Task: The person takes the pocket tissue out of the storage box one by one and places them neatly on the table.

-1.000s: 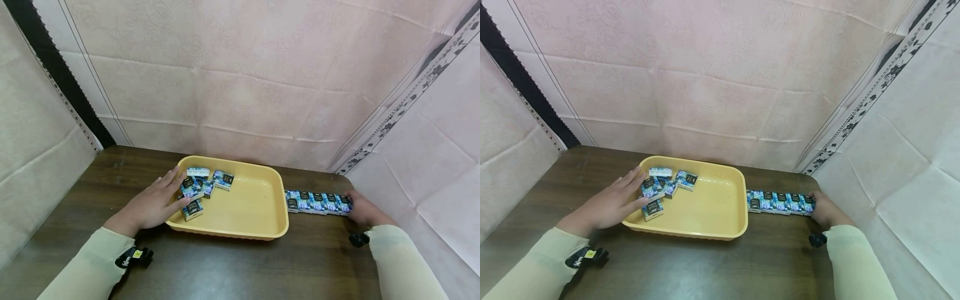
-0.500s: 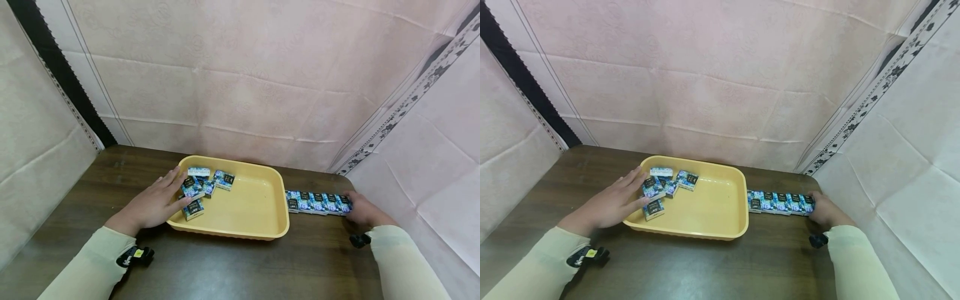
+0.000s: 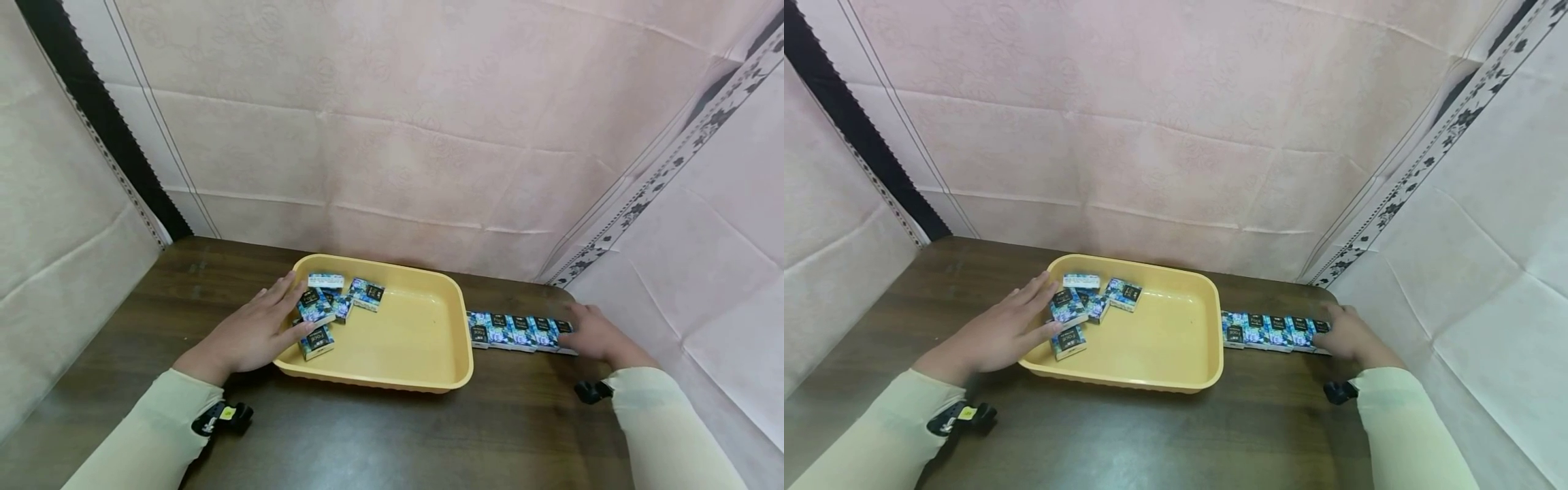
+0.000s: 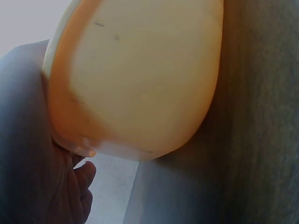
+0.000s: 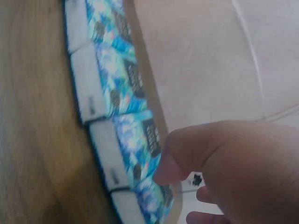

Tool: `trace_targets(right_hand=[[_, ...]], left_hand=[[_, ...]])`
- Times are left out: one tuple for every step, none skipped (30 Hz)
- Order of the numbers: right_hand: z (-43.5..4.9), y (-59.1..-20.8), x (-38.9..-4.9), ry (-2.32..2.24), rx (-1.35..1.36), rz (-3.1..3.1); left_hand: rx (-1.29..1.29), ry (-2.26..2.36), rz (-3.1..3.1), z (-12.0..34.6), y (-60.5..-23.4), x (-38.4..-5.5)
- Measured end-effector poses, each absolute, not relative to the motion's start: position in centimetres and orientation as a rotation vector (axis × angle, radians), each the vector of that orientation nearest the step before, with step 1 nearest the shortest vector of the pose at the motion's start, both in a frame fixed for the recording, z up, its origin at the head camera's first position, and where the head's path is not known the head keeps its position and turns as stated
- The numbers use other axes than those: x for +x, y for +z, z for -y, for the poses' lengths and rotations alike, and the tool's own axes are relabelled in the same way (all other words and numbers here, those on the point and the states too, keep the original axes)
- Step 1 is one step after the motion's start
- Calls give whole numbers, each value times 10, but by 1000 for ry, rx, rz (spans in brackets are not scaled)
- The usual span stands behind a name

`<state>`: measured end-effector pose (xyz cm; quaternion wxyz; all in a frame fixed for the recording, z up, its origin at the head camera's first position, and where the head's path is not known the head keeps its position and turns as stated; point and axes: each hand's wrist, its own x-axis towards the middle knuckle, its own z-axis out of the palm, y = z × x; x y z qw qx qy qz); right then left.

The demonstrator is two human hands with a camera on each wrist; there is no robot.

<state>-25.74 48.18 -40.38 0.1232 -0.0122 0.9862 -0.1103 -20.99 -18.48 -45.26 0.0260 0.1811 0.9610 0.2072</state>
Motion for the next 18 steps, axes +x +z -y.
trace_targets(right_hand=[[-479, -402, -257, -333, -41, -2889], [-475, -399, -257, -349, -57, -2902], [-471, -397, -257, -363, -76, -2915], [-466, -394, -256, -379, -99, -2929], [-461, -392, -256, -402, -119, -2936], [-455, -390, -255, -420, -144, -2947], [-449, -388, -255, -442, -163, -2953], [-442, -385, -255, -466, -184, -2958], [-434, -384, -254, -481, -199, -2963], [-427, -382, -254, -497, -214, -2966], [-419, -381, -254, -511, -231, -2972], [-411, -381, -254, -508, -250, -2985], [-403, -381, -254, -506, -265, -2998], [-396, -380, -253, -499, -283, -3012], [-388, -380, -252, -496, -301, -3023], [-381, -379, -251, -502, -322, -3032], [-374, -379, -250, -505, -343, -3041], [-367, -378, -249, -511, -361, -3045]], left_hand=[[551, 632, -2969, 185, -452, -210], [549, 625, -2970, 184, -452, -210], [547, 621, -2971, 184, -451, -209], [546, 619, -2970, 184, -450, -209], [545, 617, -2969, 184, -450, -208], [544, 618, -2969, 184, -449, -208], [544, 618, -2967, 184, -449, -208], [544, 619, -2967, 184, -449, -208], [545, 619, -2967, 184, -449, -208], [546, 619, -2968, 184, -449, -209], [547, 619, -2967, 184, -450, -209], [547, 618, -2968, 185, -450, -209], [547, 618, -2968, 185, -450, -210], [544, 618, -2967, 185, -450, -210], [544, 618, -2966, 185, -450, -210], [543, 619, -2965, 185, -450, -210], [542, 620, -2963, 185, -450, -209], [541, 621, -2962, 185, -450, -209]])
